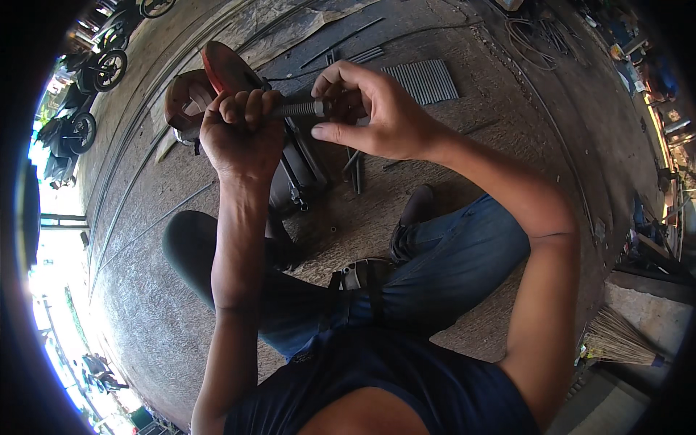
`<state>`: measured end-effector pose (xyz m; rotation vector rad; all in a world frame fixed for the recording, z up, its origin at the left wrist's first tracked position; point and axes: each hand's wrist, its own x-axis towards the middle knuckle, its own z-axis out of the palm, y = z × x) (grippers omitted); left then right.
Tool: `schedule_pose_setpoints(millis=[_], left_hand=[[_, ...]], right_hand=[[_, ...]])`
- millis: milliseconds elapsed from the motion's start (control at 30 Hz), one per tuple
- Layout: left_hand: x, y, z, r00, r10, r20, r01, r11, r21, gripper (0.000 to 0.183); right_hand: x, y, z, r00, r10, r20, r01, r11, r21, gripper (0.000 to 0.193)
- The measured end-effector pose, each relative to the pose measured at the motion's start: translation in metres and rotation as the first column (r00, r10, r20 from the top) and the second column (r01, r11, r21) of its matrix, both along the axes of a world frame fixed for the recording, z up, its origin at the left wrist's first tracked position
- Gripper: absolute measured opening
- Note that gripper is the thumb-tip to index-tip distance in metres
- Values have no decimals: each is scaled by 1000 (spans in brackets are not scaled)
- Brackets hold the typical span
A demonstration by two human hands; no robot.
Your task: The recorder uses a metal chop saw to cut multiple thin metal rods while seated on the floor.
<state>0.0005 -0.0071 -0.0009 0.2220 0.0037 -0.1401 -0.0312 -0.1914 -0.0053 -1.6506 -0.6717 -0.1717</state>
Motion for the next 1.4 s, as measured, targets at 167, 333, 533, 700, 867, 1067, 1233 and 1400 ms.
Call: schedule_pose_setpoints(millis=[167, 333, 533, 700, 867, 1067, 1233, 1400], left_hand=[[0, 3, 1, 999, -35, 24, 36, 999, -33, 35], [-1, 0, 1, 1000, -9, 13, 9, 1000, 2, 34], [-2, -1, 0, 1000, -14, -9, 14, 1000, 5, 34], [-1, -1, 0, 999, -16, -30, 16, 1000, -12, 34], [-2, -3, -1, 1000, -15, -21, 16, 999, 32, 35], [0, -3, -2, 999, 2, -48, -1, 1000, 21, 36], [-1, -4, -2, 999, -2, -37, 4, 999, 43, 36], [-2, -5, -2, 998, 18, -54, -15, 999, 51, 35]], right_hand=[[5, -17, 2, 944, 89, -317, -144, 977, -157, 21], [7, -8, -12, 982, -62, 178, 84, 989, -121, 21], [3, -11, -8, 997, -47, -65, 34, 981, -189, 21], [2, -12, -5, 994, -21, -110, -13, 952, -305, 29], [5, -12, -9, 993, -70, 97, 90, 971, -222, 27], [6, -13, -11, 994, -55, -96, 31, 972, -234, 34], [9, -13, -10, 979, 55, -196, -71, 995, -76, 33], [9, -7, -14, 999, 26, 48, -26, 1000, -15, 24]])
